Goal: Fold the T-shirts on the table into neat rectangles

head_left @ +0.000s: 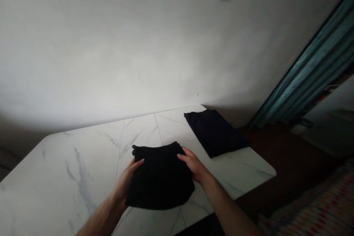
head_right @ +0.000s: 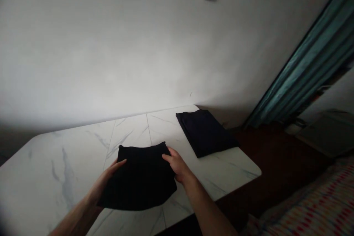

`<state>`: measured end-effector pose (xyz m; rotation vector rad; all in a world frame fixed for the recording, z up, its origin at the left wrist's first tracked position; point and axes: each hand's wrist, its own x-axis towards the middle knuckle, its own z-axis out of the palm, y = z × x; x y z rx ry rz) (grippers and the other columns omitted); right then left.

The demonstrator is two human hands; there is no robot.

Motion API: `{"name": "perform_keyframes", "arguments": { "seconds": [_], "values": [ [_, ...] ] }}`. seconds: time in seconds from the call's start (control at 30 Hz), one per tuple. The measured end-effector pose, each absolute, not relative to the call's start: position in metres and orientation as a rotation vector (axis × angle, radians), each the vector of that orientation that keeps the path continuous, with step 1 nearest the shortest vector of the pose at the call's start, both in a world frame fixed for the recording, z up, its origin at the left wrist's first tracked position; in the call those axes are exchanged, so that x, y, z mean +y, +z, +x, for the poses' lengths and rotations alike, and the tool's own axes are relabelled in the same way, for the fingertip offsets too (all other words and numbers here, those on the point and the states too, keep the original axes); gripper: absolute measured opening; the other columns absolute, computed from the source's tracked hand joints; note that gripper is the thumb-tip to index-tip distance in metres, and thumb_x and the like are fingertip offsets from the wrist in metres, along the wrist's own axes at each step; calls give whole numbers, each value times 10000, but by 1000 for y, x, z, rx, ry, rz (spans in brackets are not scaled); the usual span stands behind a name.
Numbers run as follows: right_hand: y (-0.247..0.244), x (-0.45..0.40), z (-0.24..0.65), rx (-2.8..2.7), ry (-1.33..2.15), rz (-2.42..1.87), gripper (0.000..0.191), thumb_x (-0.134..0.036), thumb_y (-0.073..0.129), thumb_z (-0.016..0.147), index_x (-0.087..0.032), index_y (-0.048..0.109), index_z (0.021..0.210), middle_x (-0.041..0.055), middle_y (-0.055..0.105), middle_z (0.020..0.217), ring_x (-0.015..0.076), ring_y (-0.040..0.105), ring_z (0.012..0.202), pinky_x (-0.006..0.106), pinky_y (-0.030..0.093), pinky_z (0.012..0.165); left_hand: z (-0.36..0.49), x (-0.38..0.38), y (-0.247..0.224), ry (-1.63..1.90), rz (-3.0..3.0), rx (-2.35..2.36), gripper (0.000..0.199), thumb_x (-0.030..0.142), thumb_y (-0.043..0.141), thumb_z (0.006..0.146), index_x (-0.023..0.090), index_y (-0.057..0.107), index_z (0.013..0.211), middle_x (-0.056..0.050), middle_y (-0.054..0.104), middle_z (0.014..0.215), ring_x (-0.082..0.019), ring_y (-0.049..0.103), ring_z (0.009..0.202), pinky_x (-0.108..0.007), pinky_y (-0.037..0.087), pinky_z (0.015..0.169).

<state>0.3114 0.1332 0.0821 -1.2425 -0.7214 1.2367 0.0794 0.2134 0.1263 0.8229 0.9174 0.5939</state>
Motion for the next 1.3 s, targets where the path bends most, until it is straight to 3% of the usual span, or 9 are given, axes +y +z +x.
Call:
{"name": "perform_keyframes", "arguments": {
  "seconds": [0.27, 0.47, 0.63, 0.8, 1.0, 1.13, 1.3],
  "values": [
    [133, 128, 472, -550, 1027, -1367, 468, -244, 695, 766, -245, 637, 1231, 40, 760, 1107, 246, 710, 1035, 413, 539, 963, 244, 230, 163, 633, 859, 654, 430, 297, 710, 796, 261, 556, 1196, -2, 721, 922, -174, 702, 753, -296, 575, 715],
    [195, 123, 622, -635, 814, -1467, 403, -202, 678, 836, -261, 648, 1233, 45, 765, 1086, 219, 731, 930, 395, 576, 882, 387, 236, 173, 751, 840, 356, 409, 223, 686, 831, 272, 554, 1215, 7, 690, 1025, -118, 658, 808, -240, 554, 761],
    [130, 101, 681, -516, 821, -1731, 281, -213, 665, 867, -217, 674, 1148, 56, 770, 1021, 193, 728, 856, 362, 573, 828, 432, 222, 105, 505, 1045, 711, 383, 225, 623, 879, 261, 523, 1247, 8, 658, 883, -95, 603, 619, -204, 509, 567],
    [56, 84, 690, -625, 785, -1954, 172, -272, 645, 886, -140, 708, 977, 89, 764, 894, 195, 699, 750, 308, 552, 727, 431, 216, 59, 332, 1211, 881, 440, 188, 755, 767, 203, 558, 1159, 11, 621, 767, -101, 546, 521, -212, 465, 470],
    [46, 97, 700, -904, 436, -2120, 160, -219, 590, 892, -143, 712, 960, 74, 751, 974, 192, 678, 886, 272, 502, 802, 437, 212, 62, 371, 1301, 897, 408, 123, 699, 791, 203, 524, 1151, -13, 650, 879, -91, 580, 578, -148, 422, 430],
    [40, 100, 702, -897, 334, -2148, 140, -218, 625, 863, -177, 726, 950, 72, 745, 1027, 212, 669, 953, 296, 478, 876, 429, 203, 53, 401, 1307, 925, 529, 98, 688, 799, 221, 470, 1265, -13, 671, 914, -96, 613, 621, -130, 442, 437],
    [31, 96, 706, -856, 368, -2177, 145, -299, 654, 867, -187, 737, 904, 84, 757, 992, 230, 682, 938, 291, 493, 826, 432, 215, 44, 394, 1178, 998, 500, 158, 803, 736, 218, 565, 1171, 14, 673, 799, -122, 644, 614, -173, 500, 466]
  ]
}}
